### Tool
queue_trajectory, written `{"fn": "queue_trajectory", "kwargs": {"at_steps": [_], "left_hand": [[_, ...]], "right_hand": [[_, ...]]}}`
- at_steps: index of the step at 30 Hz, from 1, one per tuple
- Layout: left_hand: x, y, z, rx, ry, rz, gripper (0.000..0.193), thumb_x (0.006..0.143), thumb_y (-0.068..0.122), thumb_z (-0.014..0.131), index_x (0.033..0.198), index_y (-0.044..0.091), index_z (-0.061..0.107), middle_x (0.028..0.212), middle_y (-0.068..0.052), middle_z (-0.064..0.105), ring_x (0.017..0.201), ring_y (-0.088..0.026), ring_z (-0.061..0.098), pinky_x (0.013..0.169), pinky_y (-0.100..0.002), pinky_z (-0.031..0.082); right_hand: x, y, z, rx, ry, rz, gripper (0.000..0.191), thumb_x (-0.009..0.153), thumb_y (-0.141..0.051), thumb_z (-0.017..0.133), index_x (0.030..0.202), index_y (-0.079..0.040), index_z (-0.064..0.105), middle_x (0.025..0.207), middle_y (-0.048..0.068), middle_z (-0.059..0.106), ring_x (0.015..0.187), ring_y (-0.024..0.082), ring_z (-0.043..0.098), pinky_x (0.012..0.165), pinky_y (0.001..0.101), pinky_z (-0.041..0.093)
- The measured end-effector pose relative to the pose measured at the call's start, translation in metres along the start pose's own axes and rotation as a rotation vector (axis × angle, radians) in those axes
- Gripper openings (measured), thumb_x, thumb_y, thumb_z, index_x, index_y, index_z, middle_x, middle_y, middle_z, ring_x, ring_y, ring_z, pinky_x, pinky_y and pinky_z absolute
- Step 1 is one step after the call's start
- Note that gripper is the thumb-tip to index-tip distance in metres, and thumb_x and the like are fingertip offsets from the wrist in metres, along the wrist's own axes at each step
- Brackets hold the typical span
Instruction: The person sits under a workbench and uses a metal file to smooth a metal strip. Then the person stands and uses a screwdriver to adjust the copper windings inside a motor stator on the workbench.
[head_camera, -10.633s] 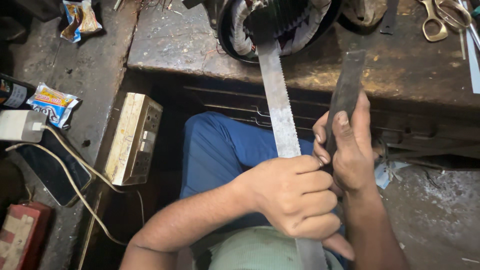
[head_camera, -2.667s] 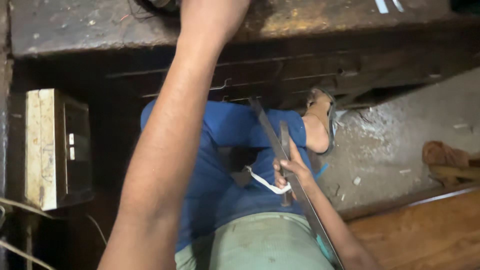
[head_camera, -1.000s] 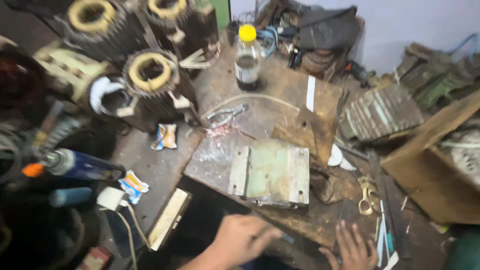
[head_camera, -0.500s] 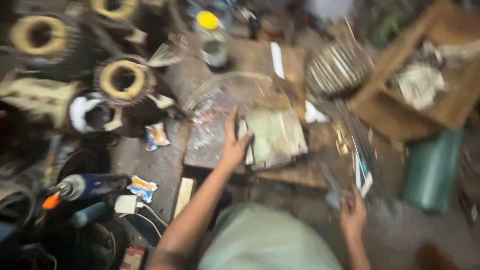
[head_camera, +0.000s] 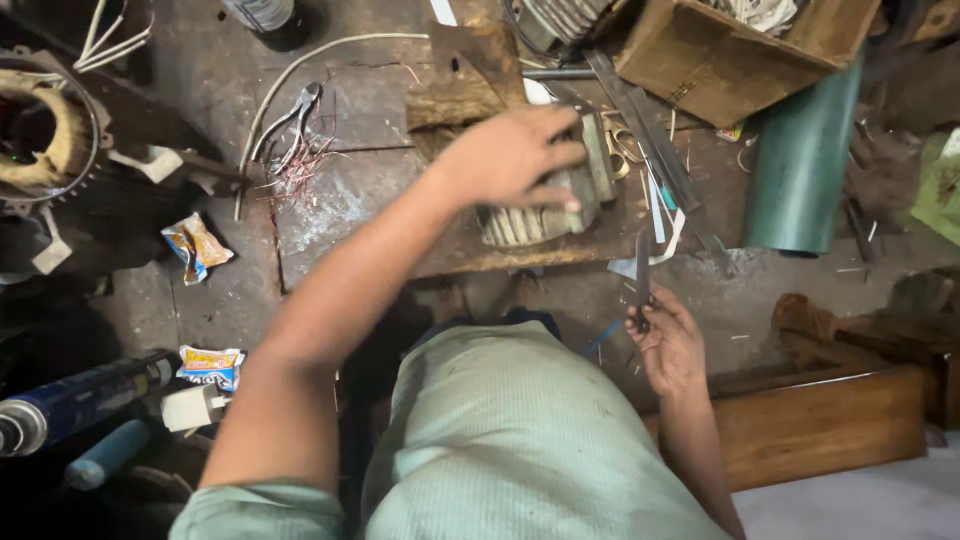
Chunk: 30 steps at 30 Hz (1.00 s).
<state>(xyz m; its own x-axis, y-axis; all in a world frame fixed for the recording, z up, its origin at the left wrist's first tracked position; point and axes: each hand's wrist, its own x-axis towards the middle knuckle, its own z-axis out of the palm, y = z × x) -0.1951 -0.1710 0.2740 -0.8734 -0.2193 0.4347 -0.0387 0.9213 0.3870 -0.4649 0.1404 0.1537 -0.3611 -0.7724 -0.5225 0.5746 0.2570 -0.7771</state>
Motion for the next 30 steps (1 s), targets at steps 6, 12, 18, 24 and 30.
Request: {"fn": "queue_trajectory", "kwargs": {"at_steps": [6,12,18,24,30], "left_hand": [[0.018,0.023,0.026,0.242,0.1,-0.036,0.057,0.091,0.065,0.064,0.102,0.01,0.071,0.114,-0.018,0.059,0.103,-0.037,0.057,0.091,-0.046,0.048],[0.032,0.069,0.068,0.56,0.062,-0.653,0.067,0.094,0.067,0.055,0.101,0.003,0.072,0.098,-0.019,0.061,0.091,-0.034,0.058,0.076,-0.045,0.048],[-0.037,0.046,0.034,0.45,0.279,-1.134,0.053,0.107,0.048,0.053,0.076,0.009,0.071,0.065,-0.019,0.068,0.058,-0.037,0.067,0.054,-0.049,0.052],[-0.073,0.051,0.029,0.499,0.467,-1.25,0.053,0.098,0.052,0.058,0.075,0.006,0.073,0.062,-0.021,0.066,0.058,-0.041,0.066,0.054,-0.052,0.052],[-0.093,0.106,0.067,0.468,1.011,-1.27,0.039,0.102,0.036,0.057,0.119,0.002,0.063,0.107,-0.023,0.062,0.102,-0.043,0.057,0.09,-0.052,0.046]], "right_hand": [[-0.002,-0.013,-0.002,-0.043,0.07,0.047,0.028,0.097,-0.006,0.053,0.125,-0.005,0.053,0.101,0.009,0.063,0.076,0.016,0.06,0.064,0.0286,0.05],[0.026,-0.031,0.009,-0.26,-0.011,-0.066,0.022,0.106,-0.019,0.059,0.124,-0.008,0.059,0.092,0.002,0.058,0.077,0.01,0.053,0.067,0.0252,0.047],[0.088,-0.042,0.057,-0.572,-0.279,-0.256,0.039,0.116,-0.038,0.042,0.119,-0.003,0.058,0.103,0.004,0.063,0.088,0.014,0.058,0.083,0.0301,0.05],[0.158,-0.031,0.138,-0.816,-0.671,-0.645,0.044,0.112,-0.041,0.043,0.128,-0.002,0.057,0.115,0.005,0.059,0.104,0.02,0.055,0.096,0.0348,0.045],[0.192,-0.015,0.191,-0.894,-0.681,-0.568,0.052,0.112,-0.048,0.043,0.128,0.002,0.05,0.11,0.007,0.053,0.1,0.02,0.051,0.09,0.0352,0.044]]}}
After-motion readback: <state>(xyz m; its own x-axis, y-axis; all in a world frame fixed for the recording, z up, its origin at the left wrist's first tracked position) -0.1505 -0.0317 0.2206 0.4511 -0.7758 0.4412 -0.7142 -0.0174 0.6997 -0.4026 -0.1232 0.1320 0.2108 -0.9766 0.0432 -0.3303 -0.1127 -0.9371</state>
